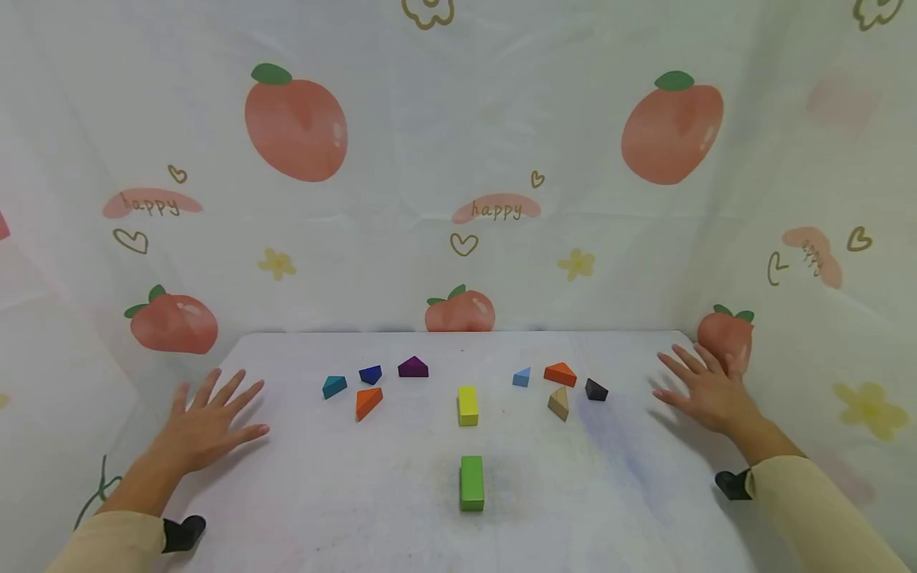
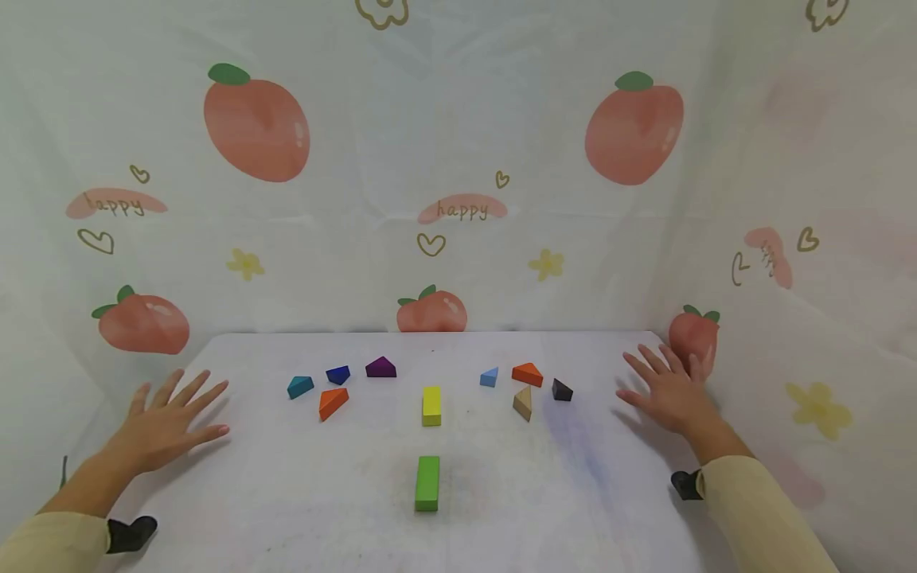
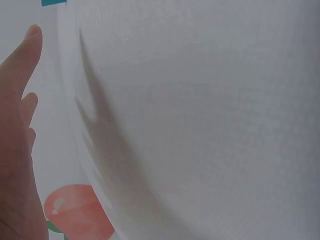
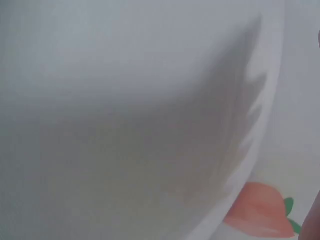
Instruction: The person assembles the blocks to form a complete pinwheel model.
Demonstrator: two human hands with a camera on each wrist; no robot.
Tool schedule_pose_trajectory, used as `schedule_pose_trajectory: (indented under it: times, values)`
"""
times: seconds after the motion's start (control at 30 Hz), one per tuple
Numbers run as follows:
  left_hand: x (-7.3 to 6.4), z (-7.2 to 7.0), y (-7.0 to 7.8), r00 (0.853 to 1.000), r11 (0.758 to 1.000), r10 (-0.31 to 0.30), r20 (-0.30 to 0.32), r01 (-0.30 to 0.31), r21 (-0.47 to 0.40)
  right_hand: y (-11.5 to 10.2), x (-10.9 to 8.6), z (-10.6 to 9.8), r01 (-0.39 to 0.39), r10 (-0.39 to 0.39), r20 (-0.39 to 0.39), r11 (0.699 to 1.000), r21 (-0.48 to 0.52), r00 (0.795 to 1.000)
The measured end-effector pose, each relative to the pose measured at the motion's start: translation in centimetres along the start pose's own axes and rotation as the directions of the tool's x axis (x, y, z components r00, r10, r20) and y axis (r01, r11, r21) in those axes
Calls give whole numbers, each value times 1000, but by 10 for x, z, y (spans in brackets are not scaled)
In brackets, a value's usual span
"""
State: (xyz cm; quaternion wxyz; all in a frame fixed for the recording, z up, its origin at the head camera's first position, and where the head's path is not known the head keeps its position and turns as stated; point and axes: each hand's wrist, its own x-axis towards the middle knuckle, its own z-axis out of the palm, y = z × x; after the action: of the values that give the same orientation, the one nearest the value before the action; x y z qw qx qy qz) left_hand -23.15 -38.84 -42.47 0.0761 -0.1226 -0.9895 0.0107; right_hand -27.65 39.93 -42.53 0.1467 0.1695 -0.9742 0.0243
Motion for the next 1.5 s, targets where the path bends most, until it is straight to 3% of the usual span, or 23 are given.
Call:
schedule_pose_trajectory:
  times: [0.47, 0.7, 0.9, 1.03, 1.23, 1.33, 1.5]
  values:
    - [17, -6, 20, 987, 995, 86, -139, -92, -34, -27, 15, -9, 76, -67, -105, 994, 81, 992]
    - [22, -10, 35, 983, 988, 90, -161, -108, -109, -46, 23, -5, 105, -77, -171, 981, 160, 982]
    - [26, -5, 45, 965, 977, 101, -242, -143, -160, -66, 28, -4, 87, -51, -147, 963, 254, 988]
    - [29, -6, 55, 966, 962, 70, -250, -132, -239, -80, 29, -3, 90, -35, -166, 938, 335, 986]
    - [30, -11, 72, 977, 907, 3, -215, -93, -412, -103, 30, -4, 53, 6, -124, 880, 472, 992]
    - [30, -13, 82, 978, 861, -15, -208, -94, -500, -116, 30, -3, 39, 28, -118, 847, 530, 993]
    - [32, -17, 102, 968, 784, -25, -249, -135, -606, -136, 29, 0, 26, 66, -127, 788, 615, 990]
